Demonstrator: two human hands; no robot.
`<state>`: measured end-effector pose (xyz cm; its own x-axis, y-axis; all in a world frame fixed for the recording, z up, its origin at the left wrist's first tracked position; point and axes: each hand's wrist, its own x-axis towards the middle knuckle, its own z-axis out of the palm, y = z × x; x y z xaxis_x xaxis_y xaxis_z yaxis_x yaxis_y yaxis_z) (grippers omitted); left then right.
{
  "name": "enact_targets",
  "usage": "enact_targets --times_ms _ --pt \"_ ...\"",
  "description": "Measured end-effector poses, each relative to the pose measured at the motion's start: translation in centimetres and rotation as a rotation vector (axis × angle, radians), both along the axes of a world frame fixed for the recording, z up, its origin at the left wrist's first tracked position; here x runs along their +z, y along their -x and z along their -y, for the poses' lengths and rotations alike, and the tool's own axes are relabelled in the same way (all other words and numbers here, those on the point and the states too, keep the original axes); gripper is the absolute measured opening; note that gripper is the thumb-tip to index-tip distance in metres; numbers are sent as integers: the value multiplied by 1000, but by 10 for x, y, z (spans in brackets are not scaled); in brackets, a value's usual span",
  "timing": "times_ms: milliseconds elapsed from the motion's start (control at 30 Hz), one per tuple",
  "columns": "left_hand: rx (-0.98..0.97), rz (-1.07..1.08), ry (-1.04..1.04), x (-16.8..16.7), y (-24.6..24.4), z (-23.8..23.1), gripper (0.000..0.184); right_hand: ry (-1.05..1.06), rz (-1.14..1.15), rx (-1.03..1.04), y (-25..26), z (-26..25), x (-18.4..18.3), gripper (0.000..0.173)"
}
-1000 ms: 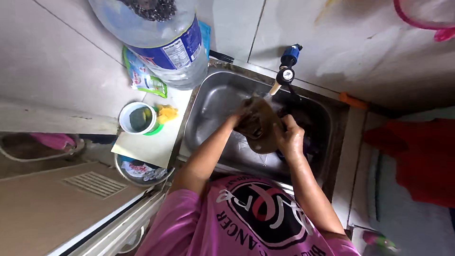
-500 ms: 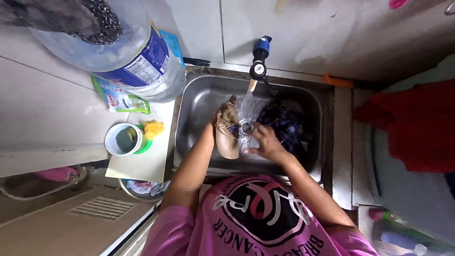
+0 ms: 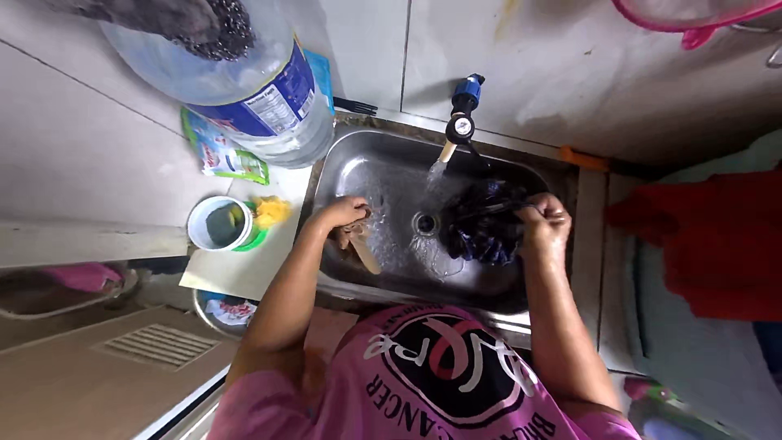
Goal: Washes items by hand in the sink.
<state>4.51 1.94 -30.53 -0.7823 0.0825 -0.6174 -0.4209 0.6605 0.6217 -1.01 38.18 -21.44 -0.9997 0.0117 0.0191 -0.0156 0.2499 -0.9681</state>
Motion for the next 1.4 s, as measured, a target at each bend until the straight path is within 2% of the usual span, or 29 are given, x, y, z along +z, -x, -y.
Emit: enact_targets --times_ms 33,100,200,300,367,433,467,533,567,633,733,800,933,967,1067,1100,1167,1233,1267,1333,1400 --pt "-70 -18 -23 16 0 1 27 164 -41 3 -3 1 13 30" --pt "-88 -128 -165 46 -5 3 23 333 -125 -3 -9 3 32 32" --pt "-53 -310 -370 79 -20 5 23 431 -266 22 -13 10 46 31" --pt "-55 -382 -425 92 -28 10 23 384 -440 181 -8 24 26 24" --pt "-58 -408 -435 94 -32 12 23 123 -533 266 -4 39 -12 17" --pt "-39 -407 -436 93 -36 13 24 -321 -511 393 1 56 -61 19" --pt "-15 -415 -445 92 -37 13 24 -557 -401 516 5 63 -87 34" --pt "38 -487 -464 92 -38 9 22 -919 -90 773 15 79 -128 81" --pt "58 -533 -455 97 -37 5 21 -1059 1 847 17 90 -137 95" --pt "97 -627 -363 118 -34 -6 19 -1222 137 898 22 110 -135 107" --pt "66 -774 -91 156 -29 -29 19 -1266 209 899 26 119 -131 113" --pt "-4 -842 -1 168 -22 -43 17 -1260 122 879 24 115 -137 103" --pt "-166 -892 -61 170 -2 -67 17 -1112 46 836 19 104 -150 86" --pt "-186 -909 -71 171 3 -79 15 -995 71 798 14 100 -143 82" --pt "-199 -999 -55 177 17 -120 11 -404 92 513 -11 85 -123 40" --pt "-185 -1017 -56 181 25 -131 12 -274 49 487 -16 79 -128 37" --pt "-99 -1043 -124 191 44 -148 15 -203 -39 610 -19 75 -142 38" --pt "19 -1079 -277 202 65 -160 16 -581 88 793 -12 89 -101 41" --pt "72 -1084 -363 207 75 -165 18 -753 138 843 -7 97 -97 48" --pt "153 -1041 -517 217 91 -171 20 -1010 218 913 5 110 -99 67" --pt "231 -977 -641 222 102 -171 21 -1150 172 908 15 110 -124 90"
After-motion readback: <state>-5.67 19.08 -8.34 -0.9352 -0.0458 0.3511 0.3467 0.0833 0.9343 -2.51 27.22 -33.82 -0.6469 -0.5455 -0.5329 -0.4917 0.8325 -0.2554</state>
